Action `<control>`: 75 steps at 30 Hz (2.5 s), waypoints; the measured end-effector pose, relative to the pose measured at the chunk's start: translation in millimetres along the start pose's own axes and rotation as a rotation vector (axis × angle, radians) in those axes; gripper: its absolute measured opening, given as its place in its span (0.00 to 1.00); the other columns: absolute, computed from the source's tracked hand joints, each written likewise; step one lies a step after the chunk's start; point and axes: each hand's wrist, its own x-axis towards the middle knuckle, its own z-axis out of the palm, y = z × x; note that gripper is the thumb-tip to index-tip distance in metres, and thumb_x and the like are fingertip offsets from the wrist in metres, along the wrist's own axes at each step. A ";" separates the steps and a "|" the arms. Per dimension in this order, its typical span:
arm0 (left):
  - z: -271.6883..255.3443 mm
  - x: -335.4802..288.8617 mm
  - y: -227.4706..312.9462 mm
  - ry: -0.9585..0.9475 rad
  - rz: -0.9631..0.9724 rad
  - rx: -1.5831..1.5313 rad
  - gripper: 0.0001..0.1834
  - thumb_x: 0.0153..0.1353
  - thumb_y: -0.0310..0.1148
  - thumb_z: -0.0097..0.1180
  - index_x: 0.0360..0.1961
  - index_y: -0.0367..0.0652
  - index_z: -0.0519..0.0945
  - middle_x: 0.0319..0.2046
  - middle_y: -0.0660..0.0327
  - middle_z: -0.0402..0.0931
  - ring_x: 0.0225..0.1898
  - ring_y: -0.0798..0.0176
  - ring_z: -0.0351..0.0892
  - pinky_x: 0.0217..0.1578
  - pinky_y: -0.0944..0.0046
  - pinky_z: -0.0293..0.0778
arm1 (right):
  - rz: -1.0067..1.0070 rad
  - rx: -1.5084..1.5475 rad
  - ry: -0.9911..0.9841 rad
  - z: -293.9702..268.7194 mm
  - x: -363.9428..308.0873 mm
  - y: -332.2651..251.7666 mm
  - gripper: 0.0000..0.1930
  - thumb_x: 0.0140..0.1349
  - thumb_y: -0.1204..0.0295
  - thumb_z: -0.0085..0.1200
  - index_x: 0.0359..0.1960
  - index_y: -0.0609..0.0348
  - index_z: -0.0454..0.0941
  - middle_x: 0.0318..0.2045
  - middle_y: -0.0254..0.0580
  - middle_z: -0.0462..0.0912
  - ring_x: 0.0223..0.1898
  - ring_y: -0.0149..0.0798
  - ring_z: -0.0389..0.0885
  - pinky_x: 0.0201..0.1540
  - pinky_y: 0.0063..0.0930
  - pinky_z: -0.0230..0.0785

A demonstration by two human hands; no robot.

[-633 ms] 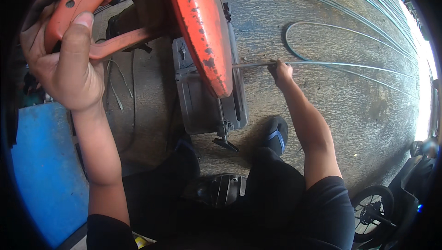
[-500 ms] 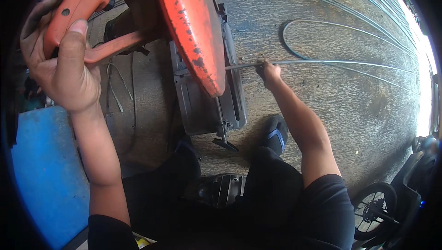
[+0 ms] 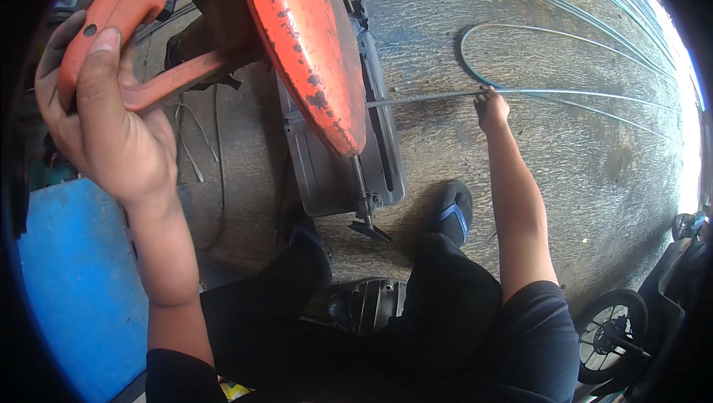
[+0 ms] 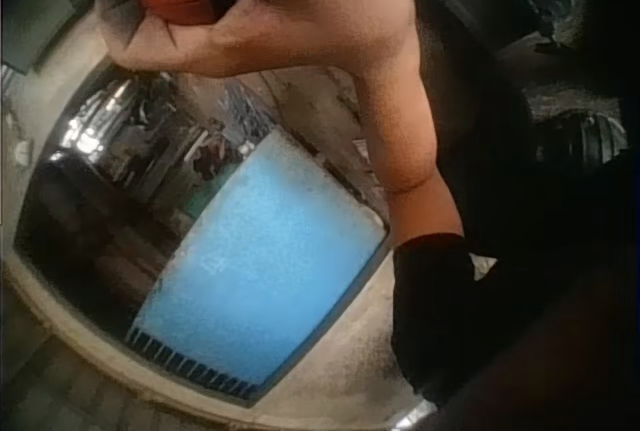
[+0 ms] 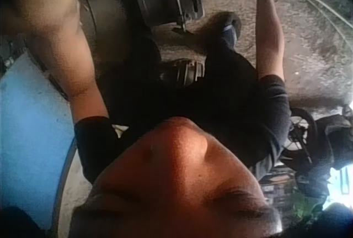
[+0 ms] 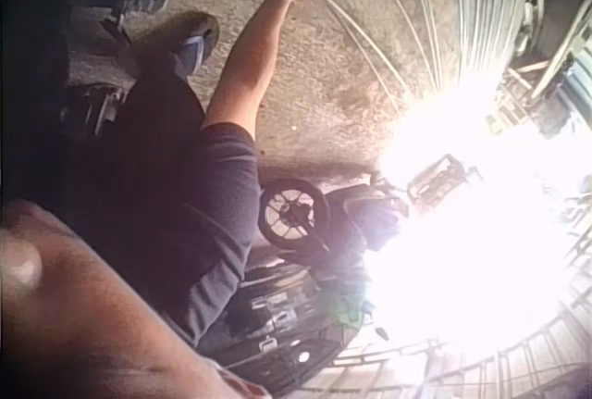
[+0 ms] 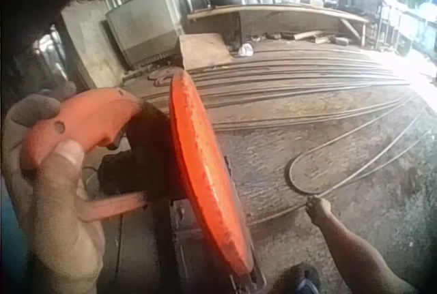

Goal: Cutting metal rods into specific lengths using a power chop saw.

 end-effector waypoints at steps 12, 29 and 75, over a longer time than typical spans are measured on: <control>-7.3 5.4 -16.2 0.054 -0.104 -0.172 0.15 0.52 0.20 0.49 0.42 0.25 0.73 0.43 0.41 0.76 0.50 0.47 0.78 0.56 0.42 0.72 | 0.065 -1.013 -0.396 22.5 -130.6 50.2 0.22 0.67 0.54 0.48 0.36 0.66 0.79 0.27 0.49 0.84 0.29 0.44 0.83 0.32 0.33 0.74; -7.9 9.1 -25.3 0.110 -0.102 -0.357 0.13 0.52 0.17 0.53 0.41 0.29 0.76 0.35 0.50 0.78 0.38 0.57 0.82 0.45 0.57 0.81 | -0.185 -1.398 -0.789 15.4 -268.7 99.6 0.21 0.50 0.63 0.53 0.45 0.61 0.78 0.37 0.59 0.81 0.42 0.58 0.80 0.48 0.45 0.72; 10.6 -11.7 -3.4 0.001 -0.052 -0.191 0.30 0.52 0.29 0.51 0.57 0.39 0.61 0.51 0.49 0.70 0.53 0.56 0.73 0.58 0.56 0.69 | 0.255 -0.579 -0.353 61.2 -135.6 59.5 0.26 0.63 0.63 0.55 0.57 0.71 0.66 0.45 0.54 0.79 0.43 0.45 0.83 0.42 0.31 0.77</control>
